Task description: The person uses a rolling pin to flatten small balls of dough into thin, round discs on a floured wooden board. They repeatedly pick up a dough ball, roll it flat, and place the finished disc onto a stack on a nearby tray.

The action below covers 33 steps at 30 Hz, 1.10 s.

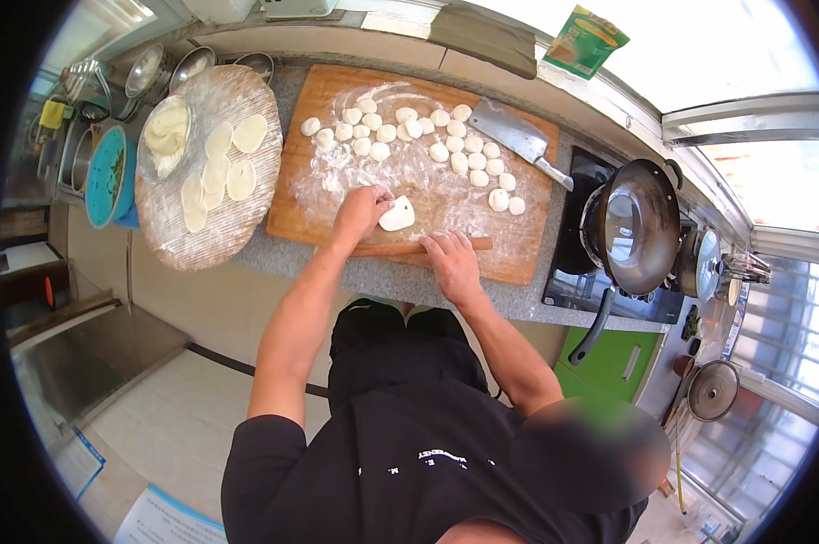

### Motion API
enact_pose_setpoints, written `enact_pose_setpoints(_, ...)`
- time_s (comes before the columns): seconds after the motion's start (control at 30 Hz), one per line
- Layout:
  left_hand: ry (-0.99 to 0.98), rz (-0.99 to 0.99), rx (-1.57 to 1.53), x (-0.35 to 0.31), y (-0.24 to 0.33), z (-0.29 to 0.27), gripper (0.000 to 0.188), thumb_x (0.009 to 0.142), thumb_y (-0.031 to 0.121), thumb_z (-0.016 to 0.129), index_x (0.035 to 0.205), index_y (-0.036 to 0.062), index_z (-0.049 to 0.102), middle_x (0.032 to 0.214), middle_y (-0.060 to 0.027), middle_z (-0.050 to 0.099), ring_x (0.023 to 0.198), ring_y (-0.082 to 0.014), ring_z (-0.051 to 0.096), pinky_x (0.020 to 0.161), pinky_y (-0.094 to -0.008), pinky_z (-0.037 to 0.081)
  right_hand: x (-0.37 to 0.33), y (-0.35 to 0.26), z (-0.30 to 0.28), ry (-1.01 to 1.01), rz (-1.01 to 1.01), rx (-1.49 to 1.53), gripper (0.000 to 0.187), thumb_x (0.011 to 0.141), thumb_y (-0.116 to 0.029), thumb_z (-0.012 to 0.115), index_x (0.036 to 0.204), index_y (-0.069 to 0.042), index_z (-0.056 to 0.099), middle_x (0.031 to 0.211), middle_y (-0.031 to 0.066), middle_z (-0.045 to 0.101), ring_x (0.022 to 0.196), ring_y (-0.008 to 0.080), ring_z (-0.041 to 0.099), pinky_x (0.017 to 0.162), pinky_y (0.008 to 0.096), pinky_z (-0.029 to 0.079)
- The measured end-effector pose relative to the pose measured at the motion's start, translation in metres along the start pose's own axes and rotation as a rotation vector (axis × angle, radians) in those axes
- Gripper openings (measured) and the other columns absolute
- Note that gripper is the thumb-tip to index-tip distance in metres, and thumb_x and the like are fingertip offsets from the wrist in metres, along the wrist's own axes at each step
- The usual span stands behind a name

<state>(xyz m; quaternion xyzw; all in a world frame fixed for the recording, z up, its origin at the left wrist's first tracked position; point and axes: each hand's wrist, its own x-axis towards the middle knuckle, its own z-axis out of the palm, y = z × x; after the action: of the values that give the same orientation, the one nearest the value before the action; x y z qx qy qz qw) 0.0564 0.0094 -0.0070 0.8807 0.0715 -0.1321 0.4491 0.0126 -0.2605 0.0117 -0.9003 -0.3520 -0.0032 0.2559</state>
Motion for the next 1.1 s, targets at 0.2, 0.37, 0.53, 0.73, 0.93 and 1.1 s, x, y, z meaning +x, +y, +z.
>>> enact_pose_setpoints(0.2,0.155,0.115,0.096,-0.003,-0.006,-0.014,0.029,0.109,0.017,0.065,0.129,0.0016,0.078,0.114,-0.023,0.076,0.104,-0.04,0.074,0.094,-0.0459,0.058,0.043,0.004,-0.016,-0.03,-0.074,0.055,0.033,0.097,-0.01,0.06,0.127,-0.004,0.071,0.126,0.0163,0.073,0.122,0.0377,0.069,0.113,0.0519,0.05)
enact_pose_setpoints(0.37,0.404,0.06,0.146,-0.026,-0.011,-0.012,0.033,0.11,0.018,0.059,0.136,0.0023,0.073,0.128,-0.0225,0.07,0.121,-0.0434,0.066,0.106,-0.0515,0.052,0.062,0.014,0.004,-0.074,-0.081,-0.041,0.04,0.106,-0.017,0.058,0.143,-0.005,0.067,0.145,0.015,0.068,0.144,0.0356,0.059,0.124,0.0518,0.044)
enact_pose_setpoints(0.53,0.61,-0.019,0.363,-0.041,-0.014,0.002,0.043,0.108,0.019,0.063,0.148,0.004,0.064,0.144,-0.0177,0.063,0.135,-0.0415,0.057,0.116,-0.0527,0.045,0.101,0.008,0.012,-0.21,-0.012,-0.248,0.065,0.114,-0.04,0.053,0.17,-0.009,0.042,0.177,0.0136,0.041,0.167,0.0318,0.034,0.136,0.0547,0.026)
enact_pose_setpoints(0.73,0.582,-0.054,0.44,-0.026,-0.004,-0.014,0.046,0.104,0.02,0.069,0.147,0.0047,0.066,0.147,-0.0169,0.062,0.136,-0.0388,0.057,0.118,-0.053,0.044,0.148,0.022,0.022,-0.206,0.067,-0.265,0.085,0.111,-0.056,0.052,0.177,-0.007,0.027,0.184,0.0155,0.027,0.171,0.0323,0.025,0.139,0.056,0.017)
enact_pose_setpoints(0.93,0.257,0.014,0.329,-0.02,0.001,-0.009,0.049,0.096,0.025,0.082,0.138,0.0035,0.071,0.136,-0.0156,0.068,0.13,-0.035,0.063,0.112,-0.0492,0.05,0.079,-0.003,0.015,-0.194,0.046,-0.232,0.088,0.104,-0.041,0.072,0.173,-0.004,0.034,0.176,0.0172,0.041,0.164,0.0342,0.038,0.134,0.0556,0.03)
enact_pose_setpoints(1.1,0.189,0.013,0.379,-0.013,0.025,0.0,0.038,0.089,0.025,0.088,0.119,0.0042,0.076,0.121,-0.0124,0.072,0.124,-0.0331,0.065,0.106,-0.0488,0.053,0.041,0.001,0.026,-0.036,-0.007,-0.159,0.057,0.096,-0.022,0.077,0.147,-0.005,0.06,0.144,0.0161,0.064,0.148,0.035,0.056,0.128,0.0553,0.039)
